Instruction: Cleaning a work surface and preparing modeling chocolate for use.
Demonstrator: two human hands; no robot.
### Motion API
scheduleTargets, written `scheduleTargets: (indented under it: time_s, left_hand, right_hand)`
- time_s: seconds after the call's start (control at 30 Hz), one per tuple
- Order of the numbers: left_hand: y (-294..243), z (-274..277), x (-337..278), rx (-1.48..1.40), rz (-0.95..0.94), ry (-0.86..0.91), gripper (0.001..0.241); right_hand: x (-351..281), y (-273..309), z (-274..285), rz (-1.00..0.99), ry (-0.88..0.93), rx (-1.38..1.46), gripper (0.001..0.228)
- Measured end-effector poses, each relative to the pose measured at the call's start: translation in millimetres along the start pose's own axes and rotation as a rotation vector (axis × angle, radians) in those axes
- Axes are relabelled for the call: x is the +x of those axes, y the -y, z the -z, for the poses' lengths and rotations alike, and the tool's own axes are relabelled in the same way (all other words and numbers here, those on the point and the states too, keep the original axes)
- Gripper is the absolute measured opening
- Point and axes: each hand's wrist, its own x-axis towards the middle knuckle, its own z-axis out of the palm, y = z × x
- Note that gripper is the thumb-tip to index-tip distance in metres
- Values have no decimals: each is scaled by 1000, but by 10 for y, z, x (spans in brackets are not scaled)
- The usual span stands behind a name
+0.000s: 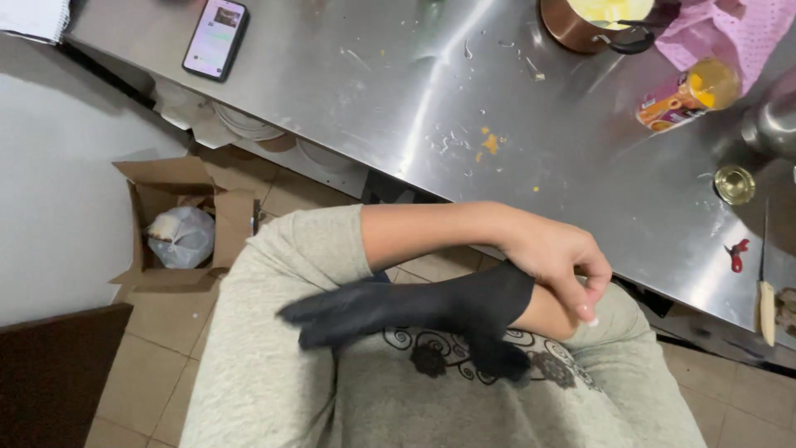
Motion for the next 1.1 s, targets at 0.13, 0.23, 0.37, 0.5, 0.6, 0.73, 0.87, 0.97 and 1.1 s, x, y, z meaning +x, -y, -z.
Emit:
scheduleTargets:
  time_s: [0.13, 0.23, 0.37, 0.5, 0.6, 0.73, 0.87, 0.97, 1.1]
  left_hand:
    - [408, 54, -235, -440, 26, -277, 28]
    - [932, 1, -457, -383, 105, -686, 25]
    - [1556, 412, -1300, -530, -131, -728, 28]
    - [1640, 643, -2180, -434, 192, -910, 29]
    - [1835, 831, -2798, -399, 327, -1018, 29]
    - [1762, 1148, -3242, 13, 566, -1034, 27]
    - [1754, 1691, -3454, 324, 854, -992, 25]
    - [2169, 2178, -3617, 493, 785, -1157, 23]
    - [2392, 2889, -3682, 752, 735, -1196, 35]
  right_hand:
    - [240, -72, 69, -8, -97, 113, 62]
    - [421, -166, 77, -42, -175, 206, 63]
    - [222, -469, 518, 109, -460, 110, 49]
    - [-79, -966, 1051, -37, -807, -184, 39]
    - [-91, -1281, 1173, -151, -750, 0, 60]
    - [-358, -1789, 1018, -100, -917, 97, 87]
    - [-247, -1913, 756, -174, -1143, -76, 77]
    - [-110, -1906, 741, -340, -1252, -188, 79]
    - [384, -1767, 634, -507, -1173, -513, 46]
